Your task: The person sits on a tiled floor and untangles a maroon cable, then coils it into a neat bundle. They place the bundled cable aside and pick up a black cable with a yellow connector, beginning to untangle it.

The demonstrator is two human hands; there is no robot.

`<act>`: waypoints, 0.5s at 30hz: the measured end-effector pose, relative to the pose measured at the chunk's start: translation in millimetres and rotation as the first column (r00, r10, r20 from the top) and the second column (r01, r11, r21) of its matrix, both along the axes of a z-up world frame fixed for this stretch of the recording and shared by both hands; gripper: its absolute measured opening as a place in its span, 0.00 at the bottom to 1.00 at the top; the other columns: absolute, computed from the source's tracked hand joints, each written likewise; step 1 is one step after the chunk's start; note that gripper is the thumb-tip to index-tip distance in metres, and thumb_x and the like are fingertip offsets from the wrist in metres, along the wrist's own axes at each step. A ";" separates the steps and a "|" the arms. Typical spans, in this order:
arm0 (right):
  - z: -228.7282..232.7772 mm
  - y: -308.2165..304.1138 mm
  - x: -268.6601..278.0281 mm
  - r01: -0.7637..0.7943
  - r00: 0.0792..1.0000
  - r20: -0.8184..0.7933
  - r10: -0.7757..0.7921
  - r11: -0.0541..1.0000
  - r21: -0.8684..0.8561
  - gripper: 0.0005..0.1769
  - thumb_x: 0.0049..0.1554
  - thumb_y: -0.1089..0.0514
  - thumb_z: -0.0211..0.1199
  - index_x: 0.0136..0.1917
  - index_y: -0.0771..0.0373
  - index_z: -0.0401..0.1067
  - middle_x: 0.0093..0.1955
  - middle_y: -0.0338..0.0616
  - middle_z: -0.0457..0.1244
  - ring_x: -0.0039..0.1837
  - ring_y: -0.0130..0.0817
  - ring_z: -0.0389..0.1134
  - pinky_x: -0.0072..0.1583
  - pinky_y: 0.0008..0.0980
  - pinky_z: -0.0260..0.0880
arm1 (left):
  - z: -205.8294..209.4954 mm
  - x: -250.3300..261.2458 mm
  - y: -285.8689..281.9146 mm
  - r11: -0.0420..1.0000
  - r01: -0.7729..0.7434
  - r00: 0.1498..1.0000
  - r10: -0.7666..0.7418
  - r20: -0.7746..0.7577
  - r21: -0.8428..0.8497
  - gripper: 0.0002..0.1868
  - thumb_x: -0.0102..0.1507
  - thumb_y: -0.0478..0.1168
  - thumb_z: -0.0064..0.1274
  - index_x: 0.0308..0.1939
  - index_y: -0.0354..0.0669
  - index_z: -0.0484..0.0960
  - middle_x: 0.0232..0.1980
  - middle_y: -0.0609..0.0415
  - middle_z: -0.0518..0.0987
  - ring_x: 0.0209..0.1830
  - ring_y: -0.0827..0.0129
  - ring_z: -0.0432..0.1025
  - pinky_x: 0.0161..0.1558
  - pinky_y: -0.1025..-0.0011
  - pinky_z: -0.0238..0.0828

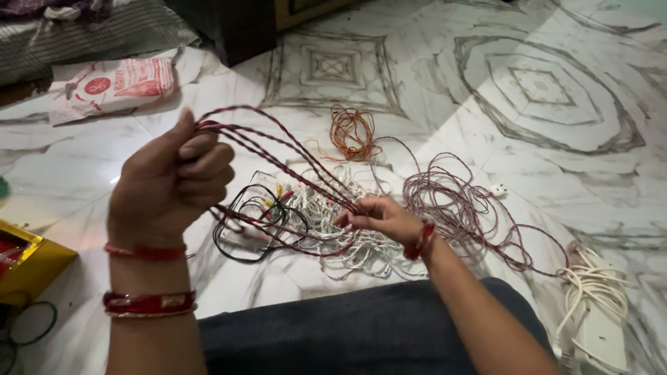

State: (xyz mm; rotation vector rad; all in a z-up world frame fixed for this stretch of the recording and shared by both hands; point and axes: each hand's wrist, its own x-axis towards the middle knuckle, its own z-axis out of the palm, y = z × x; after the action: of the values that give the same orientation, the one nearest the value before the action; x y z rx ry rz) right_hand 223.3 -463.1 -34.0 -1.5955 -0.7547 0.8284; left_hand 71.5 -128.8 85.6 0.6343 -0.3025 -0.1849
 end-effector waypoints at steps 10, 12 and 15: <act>-19.6 -28.0 5.2 0.112 0.846 -0.410 0.340 0.639 0.761 0.20 0.73 0.45 0.51 0.50 0.61 0.73 0.36 0.32 0.61 0.48 0.31 0.66 0.66 0.43 0.66 | -11.9 -9.6 13.9 0.976 -0.189 0.982 0.187 0.028 0.109 0.26 0.80 0.53 0.29 0.29 0.48 0.63 0.25 0.64 0.55 0.20 0.79 0.45 0.26 0.75 0.49; -31.0 -32.5 11.9 0.059 0.881 -0.348 0.319 0.656 0.752 0.20 0.73 0.46 0.51 0.49 0.61 0.73 0.32 0.30 0.57 0.43 0.30 0.64 0.61 0.43 0.68 | -14.4 -4.2 5.6 0.978 -0.191 0.982 0.191 0.008 0.079 0.26 0.81 0.53 0.29 0.29 0.49 0.64 0.25 0.65 0.55 0.20 0.78 0.45 0.29 0.74 0.51; -51.9 -41.7 8.0 -0.007 0.882 -0.318 0.349 0.683 0.731 0.19 0.71 0.46 0.53 0.47 0.60 0.74 0.28 0.28 0.53 0.38 0.29 0.59 0.57 0.40 0.68 | -14.5 2.7 -5.1 0.983 -0.184 0.983 0.184 -0.005 -0.023 0.26 0.80 0.52 0.30 0.28 0.50 0.64 0.26 0.65 0.55 0.23 0.77 0.48 0.32 0.73 0.52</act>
State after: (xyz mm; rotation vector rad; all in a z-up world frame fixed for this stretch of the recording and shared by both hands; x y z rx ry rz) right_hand 231.3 -504.8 -85.9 -0.5935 -0.7817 0.8501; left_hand 74.1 -133.9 71.1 0.6355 -0.2412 -0.0050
